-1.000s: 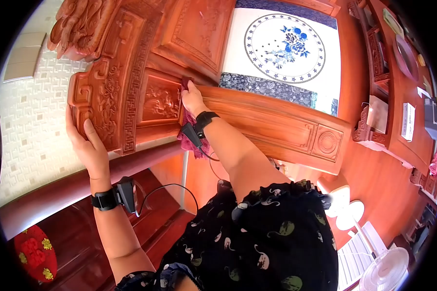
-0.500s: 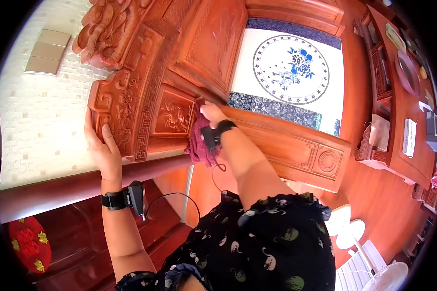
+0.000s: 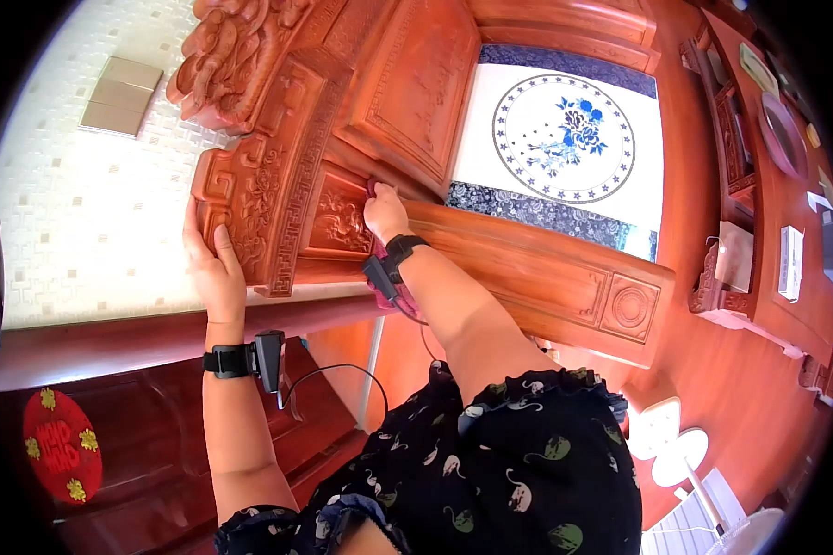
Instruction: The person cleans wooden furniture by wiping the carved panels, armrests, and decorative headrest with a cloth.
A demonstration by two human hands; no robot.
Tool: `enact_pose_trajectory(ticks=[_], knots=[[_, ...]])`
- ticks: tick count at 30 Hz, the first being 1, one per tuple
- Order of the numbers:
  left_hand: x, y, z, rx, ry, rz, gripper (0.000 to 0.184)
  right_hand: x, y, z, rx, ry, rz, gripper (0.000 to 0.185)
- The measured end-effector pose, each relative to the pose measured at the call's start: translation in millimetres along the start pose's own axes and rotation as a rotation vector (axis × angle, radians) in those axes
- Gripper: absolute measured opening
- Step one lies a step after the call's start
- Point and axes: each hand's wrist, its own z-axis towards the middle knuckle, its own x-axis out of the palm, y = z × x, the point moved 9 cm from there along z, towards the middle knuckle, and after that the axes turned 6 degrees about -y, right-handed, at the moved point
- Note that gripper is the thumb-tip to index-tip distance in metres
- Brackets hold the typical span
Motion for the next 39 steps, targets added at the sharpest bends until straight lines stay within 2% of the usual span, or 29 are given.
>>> enact_pose_trajectory(ticks=[1,3,5,7,9,11,12,13,15,16,17,19,23,26,27,29,33,36,37,39], knots=[[0,-1,1,0.001,0.002,-0.004,0.045,1,7,-4,-0.005,0.000,0.002,0.030],[-1,-2,2,-0.003,0.000,-0.008,0.045,-11,36,-18,-0.167,-0.228,0.032,0.029],[0,-2,1,0.019,0.003,-0.015,0.045,-24,65,-25,-0.197,-0.223,0.017,0.030],[0,0,-1,0.018,0.010,-0.022,0.046,-28,93,-25,-0.153,-0.033,0.023,0.031],[1,1,3,0.019,0.010,-0.035,0.046,-31,110,-29,-0.193,-0.047,0.020,0.029],[-1,-4,1,0.065,0.015,-0.042,0.047,-39,136,-37,-0.413,-0.169,0.065,0.029],[-2,-3,0,0.059,0.018,-0.039,0.047,-31,126,-37,-0.320,-0.038,0.036,0.040],[-2,-2,1,0.050,0.025,-0.057,0.047,-25,123,-41,-0.324,-0.034,0.035,0.040],[-2,-2,2,0.040,0.031,-0.074,0.047,-13,106,-44,-0.218,-0.027,0.525,0.052],[-2,-4,2,0.043,0.033,-0.085,0.047,-5,106,-45,-0.070,0.130,0.890,0.058],[-2,-4,2,0.043,0.041,-0.094,0.048,-8,112,-44,-0.066,0.141,0.977,0.056],[-2,-2,2,0.046,0.048,-0.095,0.048,-7,113,-49,0.074,0.169,1.040,0.057],[-2,-2,1,0.073,0.043,-0.122,0.048,1,107,-53,0.060,0.135,0.981,0.060],[-4,-2,1,0.082,0.032,-0.141,0.049,15,107,-83,0.034,0.250,1.033,0.063],[-4,-3,1,0.086,0.034,-0.144,0.049,20,106,-101,0.094,0.311,1.115,0.063],[-3,-2,1,0.080,0.025,-0.137,0.049,13,112,-132,0.060,0.305,0.919,0.063],[-4,-2,0,0.097,0.015,-0.143,0.049,20,109,-167,0.118,0.451,0.985,0.061],[-4,0,-1,0.103,0.027,-0.127,0.051,20,106,-162,0.249,0.616,1.203,0.056],[-4,-2,-1,0.124,0.039,-0.124,0.051,14,105,-161,0.313,0.661,1.183,0.057],[-8,-3,0,0.145,0.039,-0.120,0.051,-2,100,-152,0.427,0.550,1.189,0.059]])
